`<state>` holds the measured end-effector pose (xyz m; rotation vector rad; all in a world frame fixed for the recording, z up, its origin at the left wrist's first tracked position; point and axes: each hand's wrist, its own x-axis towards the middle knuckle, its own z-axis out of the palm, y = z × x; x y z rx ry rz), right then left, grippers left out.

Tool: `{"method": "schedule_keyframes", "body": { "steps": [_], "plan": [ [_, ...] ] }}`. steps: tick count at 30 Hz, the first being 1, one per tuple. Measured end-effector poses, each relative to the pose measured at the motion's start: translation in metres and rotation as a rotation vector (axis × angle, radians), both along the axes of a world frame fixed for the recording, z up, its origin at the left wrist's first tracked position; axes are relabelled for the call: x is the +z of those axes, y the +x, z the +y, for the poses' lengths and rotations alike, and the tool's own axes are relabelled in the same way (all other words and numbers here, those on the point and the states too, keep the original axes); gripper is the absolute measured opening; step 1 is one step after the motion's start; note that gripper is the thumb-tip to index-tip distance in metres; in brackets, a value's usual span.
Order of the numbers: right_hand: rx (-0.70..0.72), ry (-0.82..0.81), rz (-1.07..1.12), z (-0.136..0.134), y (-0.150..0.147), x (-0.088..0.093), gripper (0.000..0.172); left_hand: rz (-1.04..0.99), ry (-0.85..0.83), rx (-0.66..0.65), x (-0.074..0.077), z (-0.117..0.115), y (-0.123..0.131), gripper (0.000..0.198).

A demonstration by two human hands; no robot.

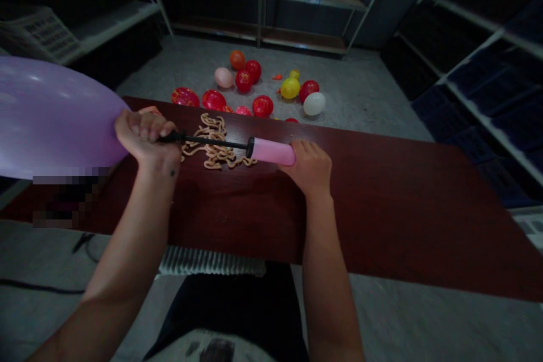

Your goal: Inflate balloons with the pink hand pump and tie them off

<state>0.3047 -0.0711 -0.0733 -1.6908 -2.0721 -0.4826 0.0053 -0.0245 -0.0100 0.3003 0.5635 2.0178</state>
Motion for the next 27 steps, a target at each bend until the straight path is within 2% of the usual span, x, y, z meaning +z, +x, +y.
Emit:
{"method": "schedule_keyframes", "body": {
  "steps": [5,10,14,19,27],
  "plan": [
    [0.040,-0.048,-0.035,-0.003,-0.014,0.002,0.039,0.009,0.015,0.000,-0.004,0.001,0.008,0.049],
    [0.098,-0.124,0.000,-0.006,-0.052,-0.001,0.038,0.107,0.032,-0.052,-0.009,-0.007,0.035,0.052],
    [0.098,-0.150,0.043,-0.005,-0.065,-0.005,0.040,0.149,-0.012,-0.061,-0.015,-0.009,0.052,0.059],
    [0.079,-0.099,0.062,0.001,-0.063,-0.010,0.037,0.095,-0.017,-0.063,-0.022,0.000,0.051,0.059],
    [0.074,-0.033,0.038,0.005,-0.067,-0.012,0.038,-0.001,-0.023,-0.063,-0.024,0.008,0.042,0.051]
  ]
}}
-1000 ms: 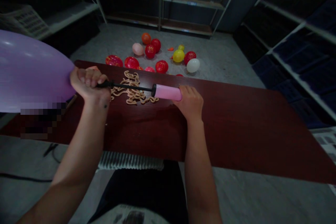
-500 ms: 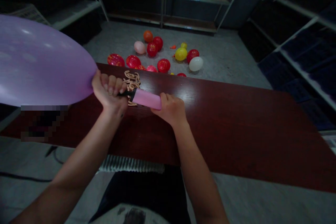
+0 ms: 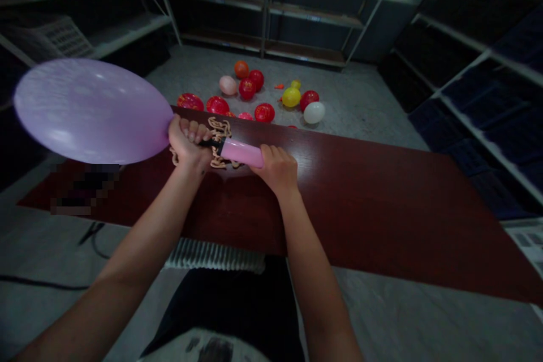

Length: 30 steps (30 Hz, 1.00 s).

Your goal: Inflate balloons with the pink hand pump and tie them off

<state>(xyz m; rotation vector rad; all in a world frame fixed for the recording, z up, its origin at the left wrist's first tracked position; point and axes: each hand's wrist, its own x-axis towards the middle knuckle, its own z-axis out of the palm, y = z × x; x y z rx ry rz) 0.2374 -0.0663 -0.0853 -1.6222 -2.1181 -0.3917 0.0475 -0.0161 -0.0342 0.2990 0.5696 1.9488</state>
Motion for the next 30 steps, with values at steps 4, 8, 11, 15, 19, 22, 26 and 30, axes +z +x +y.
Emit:
{"method": "schedule_keyframes", "body": {
  "steps": [4,8,11,15,19,22,26,30],
  "plan": [
    [-0.017,0.034,-0.053,0.002,0.005,-0.001,0.043,-0.032,0.002,0.008,-0.004,0.006,-0.008,0.050],
    [-0.039,0.042,-0.097,0.003,0.017,0.000,0.041,-0.060,-0.030,0.024,-0.002,0.010,-0.017,0.047],
    [-0.064,0.050,-0.133,0.001,0.028,0.002,0.039,-0.077,-0.050,0.022,0.004,0.009,-0.024,0.047],
    [-0.089,0.077,-0.153,0.000,0.045,0.005,0.037,-0.089,-0.036,0.029,0.009,0.007,-0.034,0.045],
    [-0.113,0.111,-0.136,-0.001,0.060,0.005,0.037,-0.049,0.053,0.027,0.011,0.005,-0.049,0.045],
    [-0.129,0.092,-0.098,-0.003,0.064,0.006,0.039,0.017,0.071,-0.003,0.017,0.001,-0.058,0.047],
    [-0.135,0.041,-0.049,-0.006,0.061,0.010,0.040,-0.037,0.081,0.003,0.028,-0.007,-0.057,0.046],
    [-0.118,0.018,-0.062,-0.007,0.056,0.013,0.037,-0.066,0.093,0.052,0.035,-0.010,-0.050,0.045]
  ]
}}
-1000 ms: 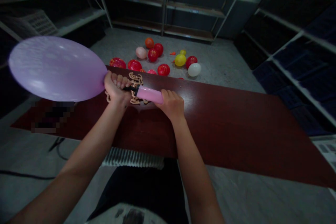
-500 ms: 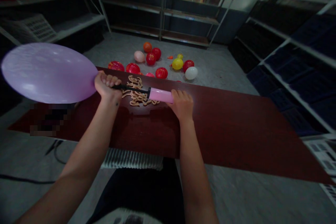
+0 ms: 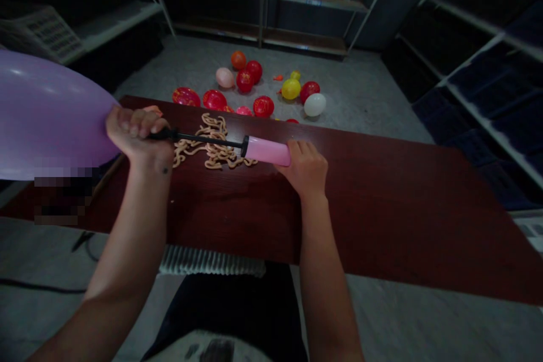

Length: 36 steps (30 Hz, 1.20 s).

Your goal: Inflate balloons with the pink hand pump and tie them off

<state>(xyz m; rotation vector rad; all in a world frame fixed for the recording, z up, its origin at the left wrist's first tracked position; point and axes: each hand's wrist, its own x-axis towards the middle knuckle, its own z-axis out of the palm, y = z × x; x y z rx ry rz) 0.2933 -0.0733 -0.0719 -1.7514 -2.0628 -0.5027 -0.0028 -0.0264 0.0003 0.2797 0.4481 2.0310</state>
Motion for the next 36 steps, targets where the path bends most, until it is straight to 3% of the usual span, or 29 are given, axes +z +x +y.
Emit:
{"method": "schedule_keyframes", "body": {
  "steps": [5,12,15,30,36],
  "plan": [
    [0.065,-0.008,0.000,-0.003,-0.013,0.002,0.036,0.096,-0.023,-0.005,0.001,-0.004,0.012,0.047],
    [0.138,-0.073,0.112,-0.005,-0.044,-0.003,0.036,0.126,-0.166,-0.080,-0.001,-0.020,0.062,0.053],
    [0.150,-0.088,0.143,-0.003,-0.047,-0.007,0.038,0.114,-0.187,-0.119,-0.003,-0.022,0.071,0.053],
    [0.094,0.023,0.012,0.006,-0.045,-0.010,0.045,0.056,-0.059,-0.065,-0.031,0.012,0.044,0.050],
    [0.043,0.040,-0.069,0.008,-0.024,-0.010,0.043,-0.024,-0.119,-0.025,-0.028,0.019,0.027,0.045]
  ]
}}
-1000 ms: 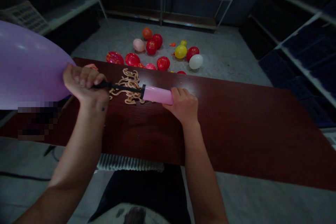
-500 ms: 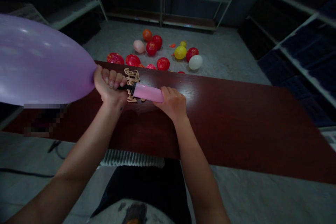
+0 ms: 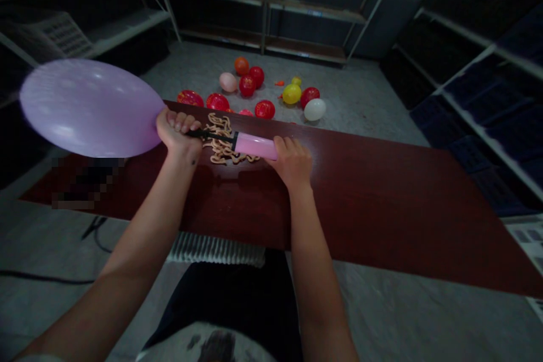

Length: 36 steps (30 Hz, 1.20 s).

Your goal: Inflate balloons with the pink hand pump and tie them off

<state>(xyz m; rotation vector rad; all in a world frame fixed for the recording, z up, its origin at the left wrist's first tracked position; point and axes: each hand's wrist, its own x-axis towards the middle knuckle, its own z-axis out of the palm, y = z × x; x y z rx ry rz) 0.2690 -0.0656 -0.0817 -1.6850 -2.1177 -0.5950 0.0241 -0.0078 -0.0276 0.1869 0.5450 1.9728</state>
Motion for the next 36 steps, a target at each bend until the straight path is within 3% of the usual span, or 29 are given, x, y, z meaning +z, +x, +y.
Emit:
{"method": "schedule_keyframes", "body": {
  "steps": [10,15,22,30,36],
  "plan": [
    [-0.078,0.072,-0.014,-0.009,0.037,0.012,0.045,-0.056,0.049,-0.026,0.014,-0.011,-0.028,0.042],
    [-0.075,0.058,0.035,-0.011,0.034,0.016,0.044,0.009,0.132,-0.055,0.015,-0.015,-0.033,0.042],
    [-0.026,-0.029,0.000,-0.013,0.020,0.023,0.040,0.018,0.023,0.068,0.027,-0.019,-0.017,0.044],
    [-0.018,-0.229,0.068,-0.018,-0.033,0.019,0.036,0.220,-0.001,-0.048,-0.004,-0.018,0.020,0.048],
    [-0.006,-0.217,0.118,-0.016,-0.041,0.011,0.038,0.192,-0.097,-0.068,-0.006,-0.014,0.021,0.050]
  ]
}}
